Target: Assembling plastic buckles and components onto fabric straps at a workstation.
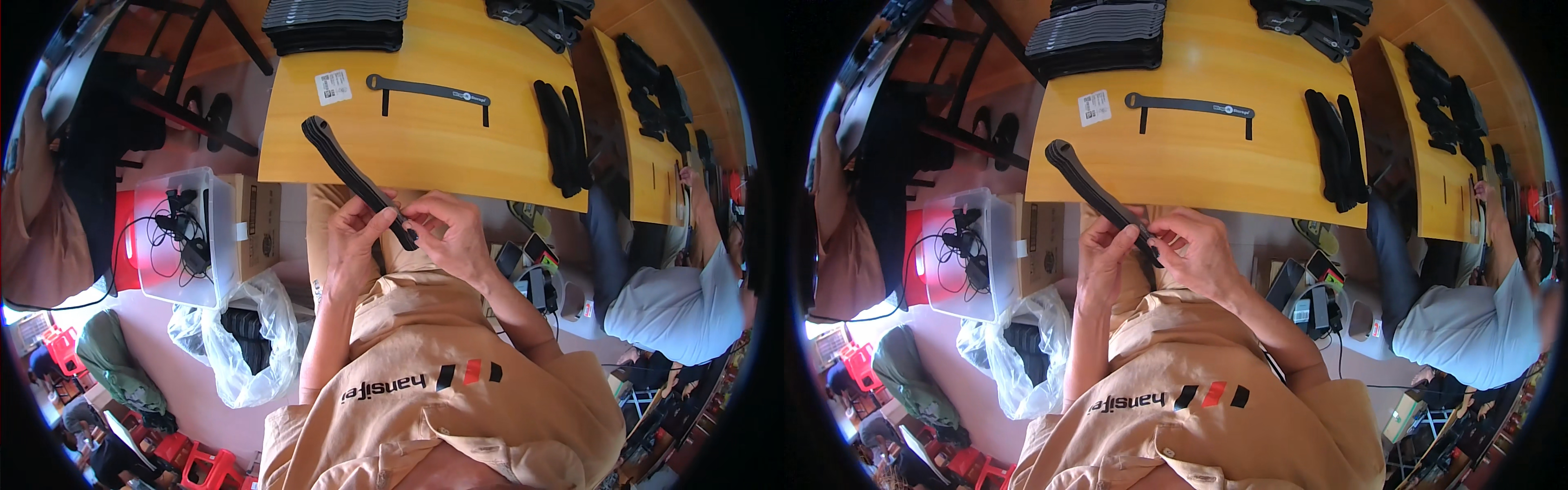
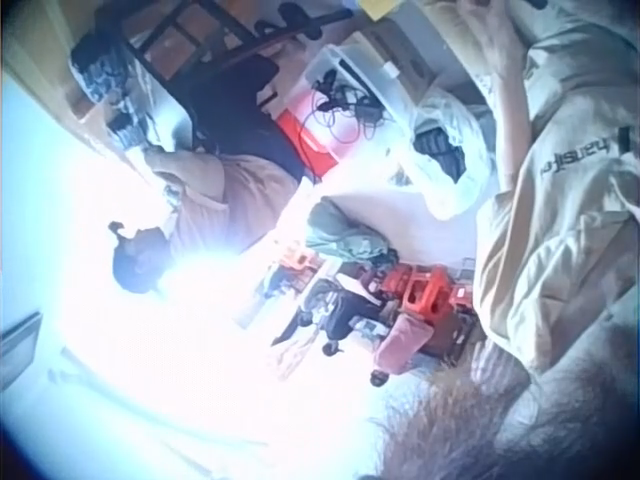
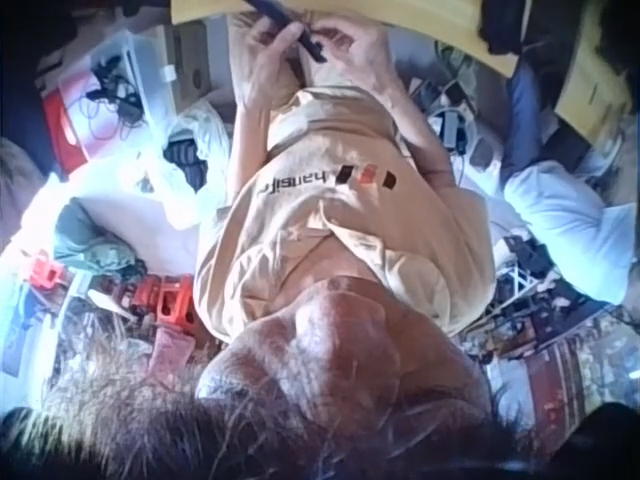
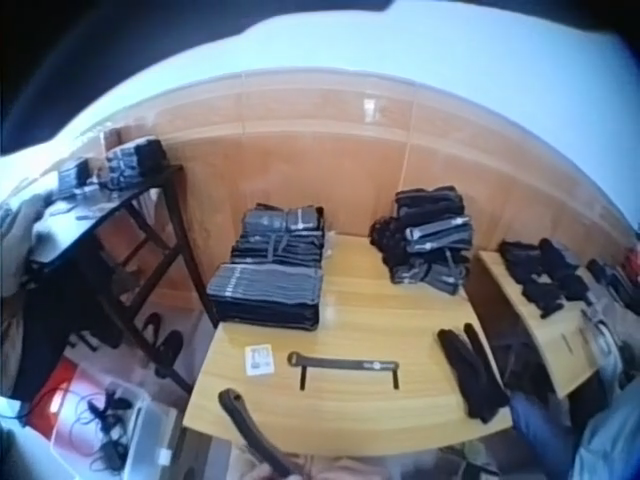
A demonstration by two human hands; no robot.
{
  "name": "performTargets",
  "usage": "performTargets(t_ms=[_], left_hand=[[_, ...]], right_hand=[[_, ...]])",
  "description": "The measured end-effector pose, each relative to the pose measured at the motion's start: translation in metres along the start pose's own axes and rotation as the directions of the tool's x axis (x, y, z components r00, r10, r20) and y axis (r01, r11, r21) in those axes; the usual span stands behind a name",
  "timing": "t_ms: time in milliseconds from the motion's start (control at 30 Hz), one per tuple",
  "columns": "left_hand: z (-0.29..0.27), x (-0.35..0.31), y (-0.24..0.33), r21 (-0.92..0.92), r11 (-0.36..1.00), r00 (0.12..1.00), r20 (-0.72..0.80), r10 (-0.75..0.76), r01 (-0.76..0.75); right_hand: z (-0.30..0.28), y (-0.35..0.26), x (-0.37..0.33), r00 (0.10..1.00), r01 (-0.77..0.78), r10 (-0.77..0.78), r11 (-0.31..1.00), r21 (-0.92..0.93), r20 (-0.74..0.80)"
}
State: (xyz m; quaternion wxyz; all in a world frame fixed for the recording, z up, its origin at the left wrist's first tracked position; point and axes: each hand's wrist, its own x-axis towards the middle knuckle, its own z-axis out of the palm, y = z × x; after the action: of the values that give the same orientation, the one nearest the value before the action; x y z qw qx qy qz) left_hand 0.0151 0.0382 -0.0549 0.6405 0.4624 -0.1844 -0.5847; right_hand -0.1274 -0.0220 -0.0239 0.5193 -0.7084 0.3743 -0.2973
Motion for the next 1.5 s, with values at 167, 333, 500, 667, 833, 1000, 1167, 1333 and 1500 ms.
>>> performTargets(t_ms=[167,333,500,667,833,1000,1167,1333,1500], left_hand=[[0.001,0.000,0.000,0.036,0.998,0.998,0.015,0.055,-0.056],[0.003,-0.003,0.000,0.100,0.993,0.998,0.008,0.064,-0.065],[0.008,-0.007,0.004,0.262,0.962,0.997,-0.016,0.078,-0.071],[0.012,-0.010,0.003,0.303,0.949,0.991,-0.070,0.114,-0.088],[0.009,-0.008,-0.004,0.251,0.965,0.991,-0.084,0.101,-0.077],[0.013,-0.007,-0.002,0.221,0.972,0.995,-0.047,0.091,-0.078],[0.008,-0.006,-0.012,0.207,0.975,0.995,-0.048,0.091,-0.079],[0.007,-0.007,-0.020,0.284,0.950,0.986,-0.069,0.151,-0.126],[0.008,-0.009,-0.019,0.330,0.933,0.982,-0.068,0.175,-0.144]], right_hand=[[0.002,0.001,0.000,0.998,0.052,-0.054,0.996,-0.071,-0.031],[0.006,0.003,-0.003,0.994,0.080,-0.090,0.984,-0.156,-0.059],[0.009,0.004,-0.006,0.995,0.079,-0.093,0.960,-0.267,-0.041],[0.014,0.011,-0.005,0.984,0.087,-0.122,0.966,-0.242,-0.132],[0.014,0.013,-0.002,0.987,0.080,-0.111,0.967,-0.243,-0.113],[0.011,0.008,-0.004,0.981,0.105,-0.139,0.968,-0.226,-0.138],[0.011,0.006,-0.006,0.971,0.165,-0.221,0.897,-0.410,-0.093],[0.015,0.013,-0.006,0.974,0.155,-0.217,0.859,-0.488,-0.072],[0.020,0.014,-0.003,0.969,0.159,-0.230,0.854,-0.495,-0.085]])
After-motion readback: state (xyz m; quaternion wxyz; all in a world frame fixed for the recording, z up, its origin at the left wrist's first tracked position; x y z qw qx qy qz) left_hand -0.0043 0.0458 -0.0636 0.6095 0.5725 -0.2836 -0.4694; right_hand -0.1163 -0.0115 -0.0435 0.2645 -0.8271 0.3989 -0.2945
